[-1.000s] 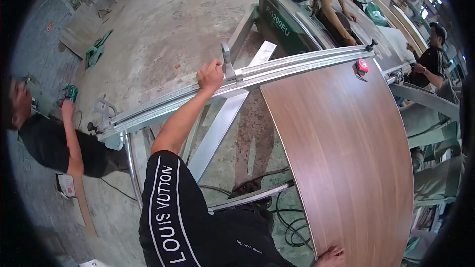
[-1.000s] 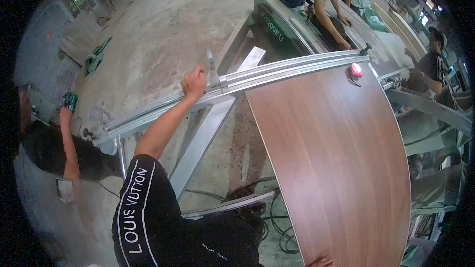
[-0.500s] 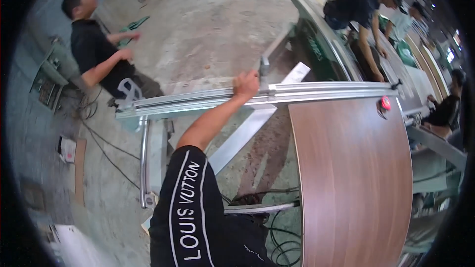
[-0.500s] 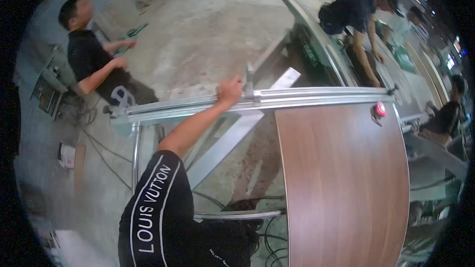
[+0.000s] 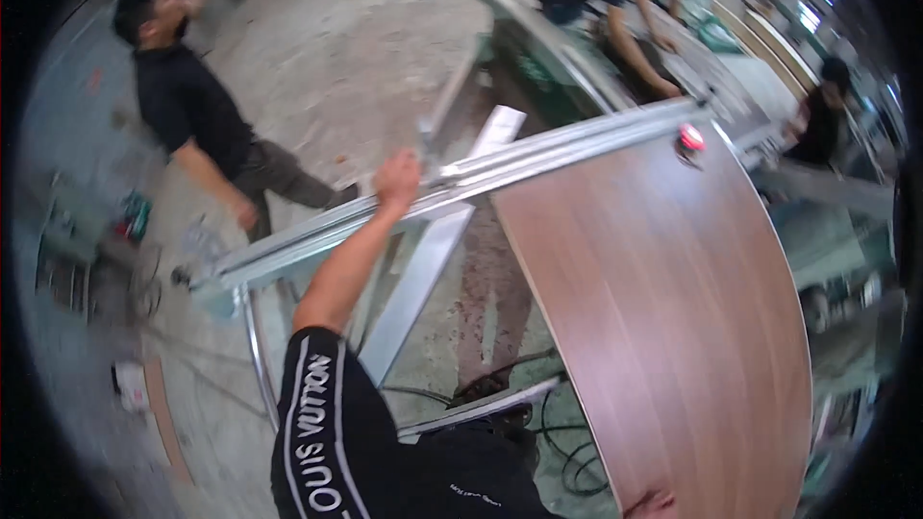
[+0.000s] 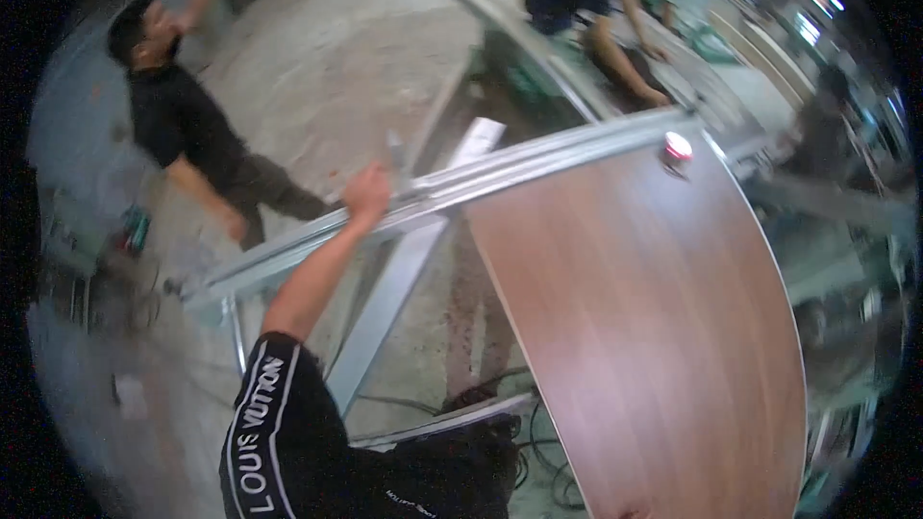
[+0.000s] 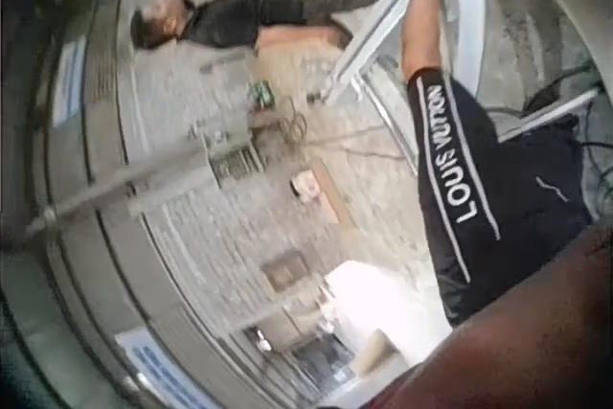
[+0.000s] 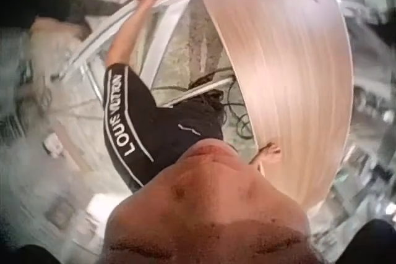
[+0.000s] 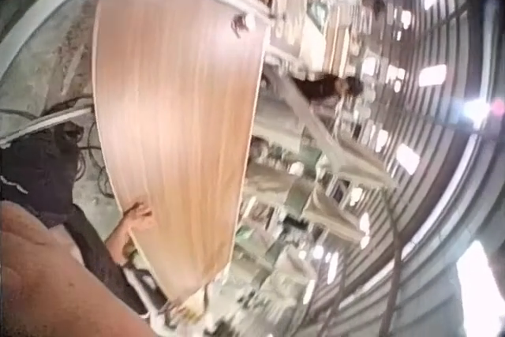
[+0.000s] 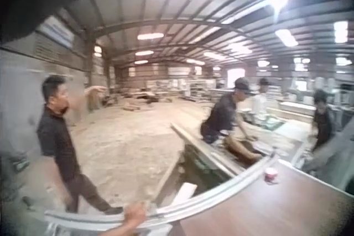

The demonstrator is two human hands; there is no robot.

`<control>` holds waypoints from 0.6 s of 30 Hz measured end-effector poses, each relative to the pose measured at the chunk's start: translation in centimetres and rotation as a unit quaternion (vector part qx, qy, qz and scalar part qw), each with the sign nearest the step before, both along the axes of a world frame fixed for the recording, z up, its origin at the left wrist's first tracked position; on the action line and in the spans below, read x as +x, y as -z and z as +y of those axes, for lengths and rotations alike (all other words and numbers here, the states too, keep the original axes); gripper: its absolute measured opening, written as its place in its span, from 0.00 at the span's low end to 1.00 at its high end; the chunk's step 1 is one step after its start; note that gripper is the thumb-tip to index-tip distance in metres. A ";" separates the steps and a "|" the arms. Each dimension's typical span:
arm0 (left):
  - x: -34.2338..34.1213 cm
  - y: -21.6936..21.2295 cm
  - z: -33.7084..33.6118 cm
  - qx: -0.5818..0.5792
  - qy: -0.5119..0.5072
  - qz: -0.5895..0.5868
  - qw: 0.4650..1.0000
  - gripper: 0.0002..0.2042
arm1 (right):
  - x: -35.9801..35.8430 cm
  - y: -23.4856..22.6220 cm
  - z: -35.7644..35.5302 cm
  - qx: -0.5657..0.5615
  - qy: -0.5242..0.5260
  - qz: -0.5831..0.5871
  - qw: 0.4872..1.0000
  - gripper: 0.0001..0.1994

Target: Moving large wood panels on a production floor and adjusting a sliding table saw machine.

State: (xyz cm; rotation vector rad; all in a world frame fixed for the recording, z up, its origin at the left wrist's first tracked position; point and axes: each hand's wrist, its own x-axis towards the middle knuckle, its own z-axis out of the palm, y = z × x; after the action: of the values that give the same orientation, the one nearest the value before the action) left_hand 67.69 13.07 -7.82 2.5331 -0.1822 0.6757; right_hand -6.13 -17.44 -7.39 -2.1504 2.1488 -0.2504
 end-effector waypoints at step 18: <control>2.2 -3.7 -0.2 -0.067 -0.212 0.234 0.946 0.21 | -3.3 6.0 -3.2 -0.216 0.001 -0.020 0.976 0.18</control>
State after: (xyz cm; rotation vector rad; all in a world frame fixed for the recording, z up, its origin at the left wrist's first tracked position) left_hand 69.91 12.88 -4.13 2.5325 0.5676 0.2040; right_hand -9.44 -20.61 -13.43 -2.3225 2.2371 -0.8241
